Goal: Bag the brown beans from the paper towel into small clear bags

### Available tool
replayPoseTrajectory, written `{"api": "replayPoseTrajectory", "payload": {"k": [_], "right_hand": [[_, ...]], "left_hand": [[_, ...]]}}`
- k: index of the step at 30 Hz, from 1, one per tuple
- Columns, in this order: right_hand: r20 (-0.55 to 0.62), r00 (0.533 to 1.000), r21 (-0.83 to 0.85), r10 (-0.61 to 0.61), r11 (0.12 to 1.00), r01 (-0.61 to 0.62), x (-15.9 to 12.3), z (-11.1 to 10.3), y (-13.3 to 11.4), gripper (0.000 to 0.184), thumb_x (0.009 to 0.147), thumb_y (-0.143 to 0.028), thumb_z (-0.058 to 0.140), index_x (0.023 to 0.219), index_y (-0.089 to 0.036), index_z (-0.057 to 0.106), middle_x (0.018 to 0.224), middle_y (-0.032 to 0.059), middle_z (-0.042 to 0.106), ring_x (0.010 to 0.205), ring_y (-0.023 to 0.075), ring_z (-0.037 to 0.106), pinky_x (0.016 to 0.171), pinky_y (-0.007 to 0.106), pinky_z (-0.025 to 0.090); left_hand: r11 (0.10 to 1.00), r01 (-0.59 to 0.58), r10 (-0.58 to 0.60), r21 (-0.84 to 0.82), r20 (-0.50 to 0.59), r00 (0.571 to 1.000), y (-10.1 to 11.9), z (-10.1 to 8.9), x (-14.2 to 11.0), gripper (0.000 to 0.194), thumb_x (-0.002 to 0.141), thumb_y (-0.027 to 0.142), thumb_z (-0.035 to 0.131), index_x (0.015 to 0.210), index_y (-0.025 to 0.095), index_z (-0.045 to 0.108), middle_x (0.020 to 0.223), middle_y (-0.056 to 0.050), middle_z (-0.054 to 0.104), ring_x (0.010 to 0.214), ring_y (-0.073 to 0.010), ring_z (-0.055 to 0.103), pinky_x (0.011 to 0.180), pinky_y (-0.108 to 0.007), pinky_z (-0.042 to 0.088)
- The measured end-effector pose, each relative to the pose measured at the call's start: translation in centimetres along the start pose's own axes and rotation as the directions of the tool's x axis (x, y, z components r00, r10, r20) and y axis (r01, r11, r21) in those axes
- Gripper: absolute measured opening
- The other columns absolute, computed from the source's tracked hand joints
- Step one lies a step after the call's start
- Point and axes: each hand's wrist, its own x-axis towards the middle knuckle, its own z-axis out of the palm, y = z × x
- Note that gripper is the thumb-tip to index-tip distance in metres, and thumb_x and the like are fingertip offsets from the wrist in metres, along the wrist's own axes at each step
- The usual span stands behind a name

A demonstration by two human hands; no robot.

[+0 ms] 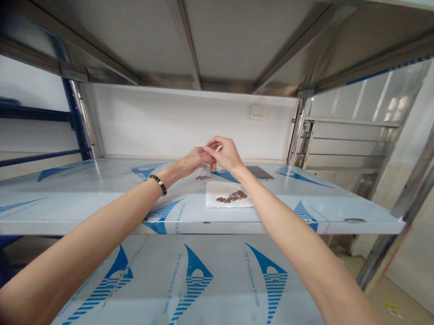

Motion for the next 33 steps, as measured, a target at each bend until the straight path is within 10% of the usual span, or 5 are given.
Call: {"api": "replayPoseTrajectory", "payload": {"k": [33], "right_hand": [[0.149,0.980,0.049,0.131,0.989,-0.139,-0.8,0.4,-1.2,0.028,0.084,-0.046,0.080,0.092,-0.020,0.076,0.087,0.0072,0.079,0.049,0.0170,0.064,0.048,0.032,0.050]], "left_hand": [[1.000,-0.004,0.002,0.016,0.067,0.998,-0.9,-0.2,0.1,0.011,0.079,0.025,0.074,0.081,0.015,0.072,0.073,-0.009,0.072,0.072,-0.0194,0.067,0.074,-0.037,0.052]]}}
